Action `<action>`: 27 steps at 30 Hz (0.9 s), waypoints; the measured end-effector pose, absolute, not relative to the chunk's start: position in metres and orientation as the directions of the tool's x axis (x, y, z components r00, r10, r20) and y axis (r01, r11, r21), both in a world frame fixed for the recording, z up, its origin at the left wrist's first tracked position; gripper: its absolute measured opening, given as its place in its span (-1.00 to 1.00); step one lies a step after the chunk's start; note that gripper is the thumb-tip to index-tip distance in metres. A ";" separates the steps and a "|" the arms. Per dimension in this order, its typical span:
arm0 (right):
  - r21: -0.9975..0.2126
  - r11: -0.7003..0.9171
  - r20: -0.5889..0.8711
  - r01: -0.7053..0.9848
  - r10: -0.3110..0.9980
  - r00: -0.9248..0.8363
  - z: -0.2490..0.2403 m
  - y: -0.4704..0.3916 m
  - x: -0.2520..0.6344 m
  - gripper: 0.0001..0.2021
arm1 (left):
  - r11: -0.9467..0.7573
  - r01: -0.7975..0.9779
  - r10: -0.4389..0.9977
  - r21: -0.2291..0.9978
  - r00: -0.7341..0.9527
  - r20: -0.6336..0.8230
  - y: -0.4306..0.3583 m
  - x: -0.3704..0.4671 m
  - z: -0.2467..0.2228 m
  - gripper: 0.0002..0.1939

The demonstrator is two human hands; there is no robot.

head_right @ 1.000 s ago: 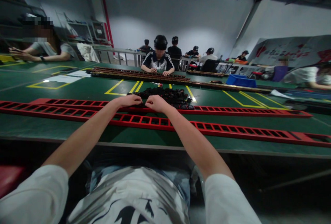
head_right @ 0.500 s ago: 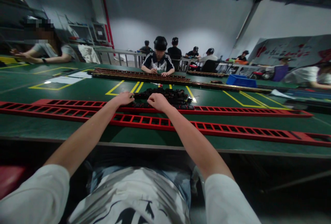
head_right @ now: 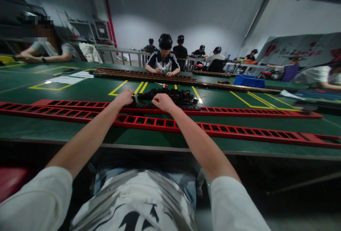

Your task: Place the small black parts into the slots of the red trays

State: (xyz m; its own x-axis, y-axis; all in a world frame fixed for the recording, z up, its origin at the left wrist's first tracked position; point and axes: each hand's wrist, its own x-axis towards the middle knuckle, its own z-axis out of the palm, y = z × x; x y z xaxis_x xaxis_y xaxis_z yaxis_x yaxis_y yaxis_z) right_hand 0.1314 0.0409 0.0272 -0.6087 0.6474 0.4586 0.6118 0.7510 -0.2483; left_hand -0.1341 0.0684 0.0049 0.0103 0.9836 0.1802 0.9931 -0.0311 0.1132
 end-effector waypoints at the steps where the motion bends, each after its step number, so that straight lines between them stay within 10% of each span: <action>1: -0.245 0.751 0.459 0.614 0.647 -0.608 0.027 0.041 0.131 -0.82 | -0.018 0.995 0.983 0.094 0.001 0.182 0.068 -0.134 0.005 -0.54; 11: -0.260 0.754 0.462 0.604 0.646 -0.608 0.027 0.040 0.132 -0.83 | -0.013 0.984 0.978 0.180 -0.025 0.209 0.071 -0.128 0.002 -0.61; 18: -0.304 0.750 0.468 0.587 0.654 -0.594 0.026 0.041 0.131 -0.86 | -0.421 0.821 0.850 0.386 0.207 0.485 0.063 -0.101 0.018 -0.65; 27: -0.393 0.745 0.433 0.540 0.667 -0.606 0.025 0.035 0.132 -0.72 | -0.557 0.709 0.816 0.433 0.368 0.446 0.054 -0.081 0.017 -0.73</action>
State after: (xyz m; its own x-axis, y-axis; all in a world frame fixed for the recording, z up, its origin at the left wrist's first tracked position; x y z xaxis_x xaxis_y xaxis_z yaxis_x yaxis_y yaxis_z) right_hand 0.1315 0.0348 0.0246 -0.6056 0.6674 0.4335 0.5396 0.7447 -0.3927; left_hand -0.0810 0.0536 0.0172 0.3682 0.8159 0.4458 0.7090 -0.5566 0.4332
